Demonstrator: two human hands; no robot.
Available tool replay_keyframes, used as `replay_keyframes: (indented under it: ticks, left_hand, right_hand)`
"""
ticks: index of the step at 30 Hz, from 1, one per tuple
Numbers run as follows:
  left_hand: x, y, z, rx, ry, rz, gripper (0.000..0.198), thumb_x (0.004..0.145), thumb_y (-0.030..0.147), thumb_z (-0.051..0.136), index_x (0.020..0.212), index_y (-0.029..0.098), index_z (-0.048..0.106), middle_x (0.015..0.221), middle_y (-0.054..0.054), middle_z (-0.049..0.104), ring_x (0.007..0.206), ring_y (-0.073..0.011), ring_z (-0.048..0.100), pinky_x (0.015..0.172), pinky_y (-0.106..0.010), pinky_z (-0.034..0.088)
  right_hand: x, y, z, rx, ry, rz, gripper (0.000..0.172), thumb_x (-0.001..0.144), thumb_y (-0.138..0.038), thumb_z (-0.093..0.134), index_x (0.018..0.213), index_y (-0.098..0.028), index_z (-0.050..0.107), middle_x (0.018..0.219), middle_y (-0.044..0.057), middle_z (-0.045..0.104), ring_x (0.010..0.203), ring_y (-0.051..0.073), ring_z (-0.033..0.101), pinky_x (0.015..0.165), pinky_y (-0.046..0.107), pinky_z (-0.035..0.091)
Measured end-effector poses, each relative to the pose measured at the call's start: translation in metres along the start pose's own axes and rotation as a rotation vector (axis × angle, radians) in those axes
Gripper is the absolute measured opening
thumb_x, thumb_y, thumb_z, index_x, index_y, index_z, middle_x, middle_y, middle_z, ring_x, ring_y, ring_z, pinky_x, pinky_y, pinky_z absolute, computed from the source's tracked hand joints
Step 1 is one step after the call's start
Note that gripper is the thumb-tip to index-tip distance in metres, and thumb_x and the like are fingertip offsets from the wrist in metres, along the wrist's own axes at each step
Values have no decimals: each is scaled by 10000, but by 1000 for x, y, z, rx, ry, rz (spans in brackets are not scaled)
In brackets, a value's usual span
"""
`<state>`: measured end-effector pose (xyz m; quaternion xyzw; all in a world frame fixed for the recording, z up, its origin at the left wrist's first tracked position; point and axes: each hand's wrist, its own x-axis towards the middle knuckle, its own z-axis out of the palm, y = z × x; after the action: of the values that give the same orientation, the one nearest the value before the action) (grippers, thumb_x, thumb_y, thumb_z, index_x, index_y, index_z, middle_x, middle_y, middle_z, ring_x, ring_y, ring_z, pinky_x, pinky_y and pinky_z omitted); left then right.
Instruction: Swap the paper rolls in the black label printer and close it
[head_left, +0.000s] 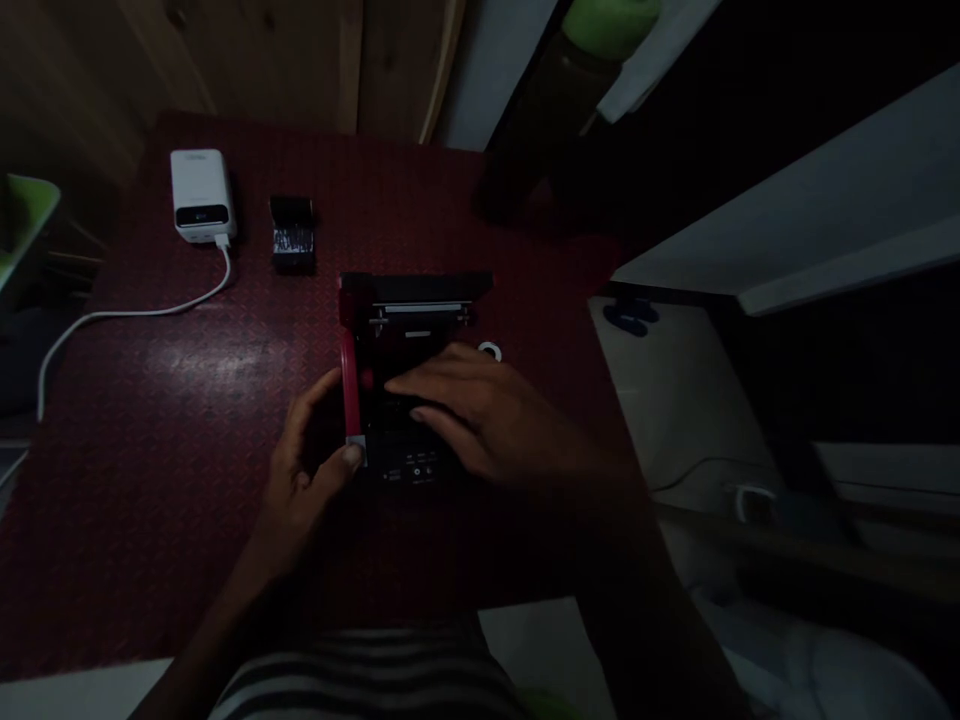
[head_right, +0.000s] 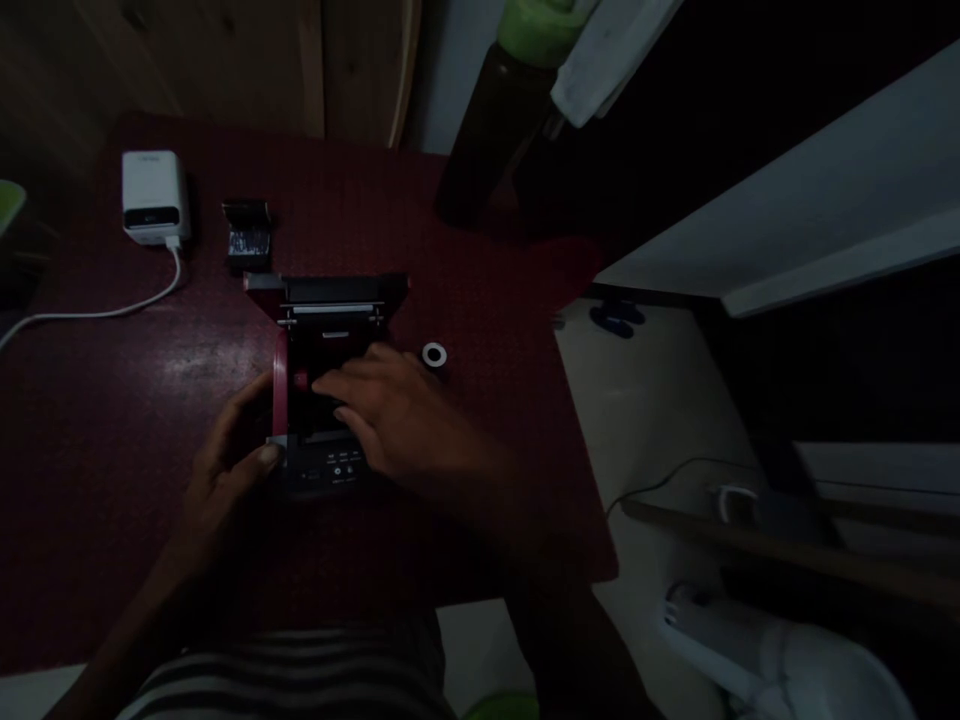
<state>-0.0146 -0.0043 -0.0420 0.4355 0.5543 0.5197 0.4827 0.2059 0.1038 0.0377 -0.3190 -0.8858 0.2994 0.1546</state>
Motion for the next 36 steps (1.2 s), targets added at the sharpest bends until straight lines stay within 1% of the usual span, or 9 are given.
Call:
replay_keyframes:
  ticks: [3, 7, 10, 14, 19, 23, 28, 33, 36]
  left_hand:
    - [0, 3, -2, -29, -2, -43, 645, 1049, 561, 805, 1638, 319, 705, 1671, -104, 715, 1581, -432, 645, 1322, -627, 530]
    - [17, 8, -6, -26, 95, -56, 584, 1074, 609, 779, 1584, 326, 745, 1645, -108, 728, 1549, -415, 671, 1322, -618, 525]
    - [44, 18, -6, -5, 142, 49, 621, 1065, 674, 772, 1569, 311, 749, 1697, -121, 683, 1566, -396, 650, 1308, -580, 532]
    - [78, 40, 0, 63, 127, 211, 635, 1051, 768, 747, 1516, 339, 797, 1606, -83, 746, 1536, -376, 662, 1292, -537, 530]
    - [94, 53, 10, 128, 217, 232, 524, 1089, 744, 684, 1158, 281, 919, 1274, -64, 851, 1288, -330, 757, 1137, -463, 578]
    - [100, 54, 14, 54, 270, 191, 398, 1090, 620, 752, 979, 265, 894, 1108, -39, 853, 1132, -261, 765, 1019, -378, 568]
    - [106, 55, 18, 4, 222, 198, 389, 1066, 550, 802, 784, 282, 807, 970, -27, 812, 962, -230, 720, 948, -389, 567]
    - [91, 50, 17, -29, 227, 137, 202, 1027, 476, 834, 975, 286, 877, 1175, -31, 836, 1132, -236, 746, 983, -361, 592]
    - [72, 45, 16, -46, 197, 79, 325, 1007, 531, 866, 1240, 306, 882, 1316, -43, 838, 1278, -274, 759, 1114, -406, 601]
  right_hand:
    - [-4, 3, 6, 3, -13, -14, 275, 1092, -62, 669, 1184, -232, 864, 1157, 89, 887, 1063, 259, 773, 977, 443, 651]
    - [-12, 5, 16, 70, 108, -46, 202, 1103, -91, 668, 1076, -216, 823, 1092, 83, 863, 998, 252, 752, 918, 427, 629]
    - [-19, 2, 21, 149, 178, -14, 181, 1096, -104, 671, 1059, -244, 778, 1076, 53, 859, 982, 238, 764, 904, 401, 625]
    - [-23, 4, 28, 200, 264, -18, 195, 1068, -77, 680, 1020, -251, 755, 996, 18, 842, 925, 211, 767, 865, 348, 621]
    - [-23, 13, 37, 148, 396, -83, 210, 1111, -86, 698, 1195, -232, 824, 1078, 40, 870, 979, 204, 816, 936, 343, 668]
    - [-26, 12, 40, 113, 458, -136, 203, 1136, -85, 684, 1183, -204, 842, 1053, 53, 854, 938, 174, 832, 852, 284, 689]
    - [-36, 1, 42, 16, 428, -53, 196, 1169, -115, 651, 1159, -219, 817, 1071, 49, 874, 974, 185, 855, 903, 317, 719]
    - [-44, -12, 51, -217, 474, -41, 241, 1146, -47, 645, 1198, -196, 826, 1248, 102, 898, 1119, 221, 852, 992, 376, 708]
    - [-44, -22, 55, -518, 567, -47, 253, 1143, -41, 651, 1103, -184, 855, 1104, 88, 909, 960, 214, 816, 829, 377, 639]
